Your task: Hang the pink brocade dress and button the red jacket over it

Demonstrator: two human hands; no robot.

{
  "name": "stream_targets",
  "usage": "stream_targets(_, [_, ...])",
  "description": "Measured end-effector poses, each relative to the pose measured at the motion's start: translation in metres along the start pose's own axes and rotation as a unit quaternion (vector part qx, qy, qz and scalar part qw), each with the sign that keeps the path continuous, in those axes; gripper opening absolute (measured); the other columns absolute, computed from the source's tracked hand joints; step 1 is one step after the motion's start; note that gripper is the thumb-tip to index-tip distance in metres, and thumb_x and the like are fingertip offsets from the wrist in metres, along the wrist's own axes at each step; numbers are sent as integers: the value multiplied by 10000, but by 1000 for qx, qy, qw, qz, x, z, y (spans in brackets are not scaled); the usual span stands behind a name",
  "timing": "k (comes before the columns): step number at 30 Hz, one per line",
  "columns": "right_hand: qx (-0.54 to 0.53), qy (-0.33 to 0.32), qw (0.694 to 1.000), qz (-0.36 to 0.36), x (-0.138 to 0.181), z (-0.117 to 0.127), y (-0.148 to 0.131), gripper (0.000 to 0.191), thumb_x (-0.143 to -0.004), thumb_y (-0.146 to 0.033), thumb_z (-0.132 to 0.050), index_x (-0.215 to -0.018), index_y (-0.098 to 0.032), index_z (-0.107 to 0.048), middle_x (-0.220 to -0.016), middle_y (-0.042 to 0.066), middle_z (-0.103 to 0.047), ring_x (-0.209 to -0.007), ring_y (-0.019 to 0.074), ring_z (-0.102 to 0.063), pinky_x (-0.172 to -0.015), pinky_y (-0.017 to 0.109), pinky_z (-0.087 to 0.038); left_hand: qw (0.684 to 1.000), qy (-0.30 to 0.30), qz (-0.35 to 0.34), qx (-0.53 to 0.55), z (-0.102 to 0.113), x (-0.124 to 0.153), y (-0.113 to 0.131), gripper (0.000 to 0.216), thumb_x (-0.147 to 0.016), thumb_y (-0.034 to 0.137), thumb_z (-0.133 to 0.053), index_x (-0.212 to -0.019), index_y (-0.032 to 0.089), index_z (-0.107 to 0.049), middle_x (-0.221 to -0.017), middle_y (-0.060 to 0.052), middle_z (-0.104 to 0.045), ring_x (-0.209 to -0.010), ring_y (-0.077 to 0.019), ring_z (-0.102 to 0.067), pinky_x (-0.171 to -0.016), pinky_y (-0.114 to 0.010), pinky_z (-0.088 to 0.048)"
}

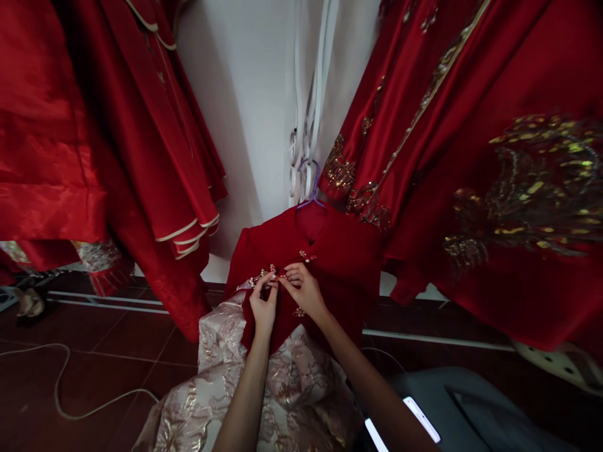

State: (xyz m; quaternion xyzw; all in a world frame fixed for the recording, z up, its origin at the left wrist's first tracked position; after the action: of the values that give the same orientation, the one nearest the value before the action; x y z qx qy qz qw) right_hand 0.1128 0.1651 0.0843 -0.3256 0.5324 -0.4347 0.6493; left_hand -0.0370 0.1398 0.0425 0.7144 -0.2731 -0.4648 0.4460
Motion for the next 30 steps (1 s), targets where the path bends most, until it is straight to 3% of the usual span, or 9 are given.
stream_targets(18, [31,63,995,71,16,-1,-21,138,-837,-285,-505,-959,-222,-519,-960,55,-609,-881,157,-611,-779,308,-558,999,12,38,2,2,3,-4,289,-728,338,-652,-948,157,-701,-943,-73,-709,-887,-197,-650,-876,-349,-490])
stream_targets(25, [28,66,995,63,14,0,-19,141,-841,-303,-500,-959,-226,-513,-963,55,-608,-895,161,-612,-791,320,-560,999,22,10,-23,4,-1,-2,279,-712,371,-660,-893,162,-696,-850,-63,-701,-765,-173,-635,-765,-321,-508])
stream_targets(30, [12,63,996,58,8,2,-19,166,-829,-308,-524,-970,-220,-526,-956,49,-622,-877,153,-627,-772,299,-562,999,-19,-24,-28,-3,-5,6,246,-742,359,-637,-902,177,-679,-929,-70,-671,-878,-183,-611,-787,-312,-483])
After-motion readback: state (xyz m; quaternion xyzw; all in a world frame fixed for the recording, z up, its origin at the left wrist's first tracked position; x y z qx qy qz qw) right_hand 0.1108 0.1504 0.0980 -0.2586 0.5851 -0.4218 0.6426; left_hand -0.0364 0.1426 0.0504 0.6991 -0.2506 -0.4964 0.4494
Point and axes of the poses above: each hand's wrist, its own x-axis away from the middle knuckle, its own z-axis out of the back of the hand, y = z × x, the point moved 10 cm from there along -x, towards the middle knuckle
